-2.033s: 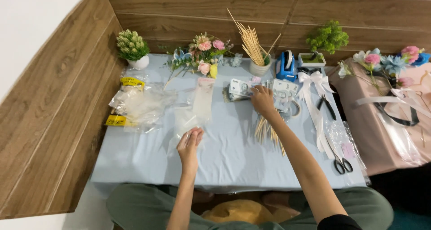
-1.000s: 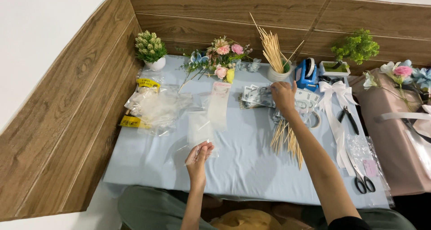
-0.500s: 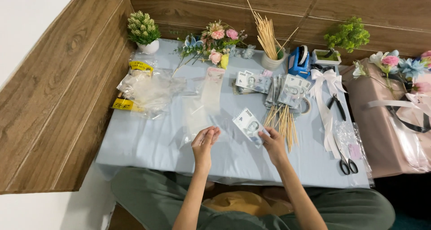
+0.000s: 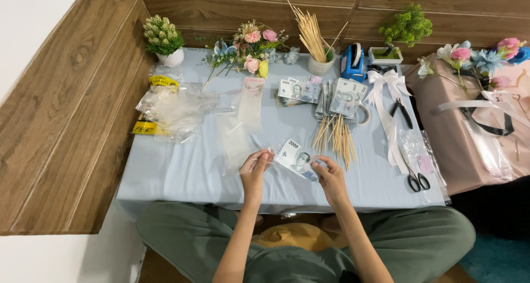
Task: The person prepares banknotes for a bouquet by sliding individual bills into plastic sleeves, attaching them to wooden sticks, and taping them securely.
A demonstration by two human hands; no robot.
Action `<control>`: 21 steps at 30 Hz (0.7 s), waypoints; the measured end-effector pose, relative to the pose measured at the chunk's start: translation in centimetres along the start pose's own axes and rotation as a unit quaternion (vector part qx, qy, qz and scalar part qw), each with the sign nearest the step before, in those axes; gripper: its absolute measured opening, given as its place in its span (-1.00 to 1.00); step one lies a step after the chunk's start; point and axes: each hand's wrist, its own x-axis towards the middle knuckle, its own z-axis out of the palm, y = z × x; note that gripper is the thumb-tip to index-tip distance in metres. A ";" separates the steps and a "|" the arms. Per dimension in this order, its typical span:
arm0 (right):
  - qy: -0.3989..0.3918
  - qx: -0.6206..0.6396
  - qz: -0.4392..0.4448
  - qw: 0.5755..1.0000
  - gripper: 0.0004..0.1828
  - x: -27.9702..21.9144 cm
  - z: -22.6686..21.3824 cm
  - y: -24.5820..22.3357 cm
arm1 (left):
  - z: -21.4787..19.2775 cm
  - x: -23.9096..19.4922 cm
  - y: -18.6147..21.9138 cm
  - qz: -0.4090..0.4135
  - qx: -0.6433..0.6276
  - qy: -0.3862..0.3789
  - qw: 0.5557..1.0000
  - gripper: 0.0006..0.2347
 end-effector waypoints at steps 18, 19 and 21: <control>-0.022 -0.054 -0.009 0.998 -0.78 -0.6 -1.4 0.9 | -0.1 -0.2 -0.2 -0.015 0.059 -0.041 0.997 -0.78; -0.021 -0.054 -0.009 0.998 -0.78 -0.4 -1.7 1.1 | -0.2 -0.1 -0.5 -0.015 0.060 -0.041 0.997 -0.78; -0.024 -0.052 -0.009 0.998 -0.77 0.1 -2.1 1.6 | -0.4 0.1 -1.0 -0.017 0.063 -0.047 0.997 -0.77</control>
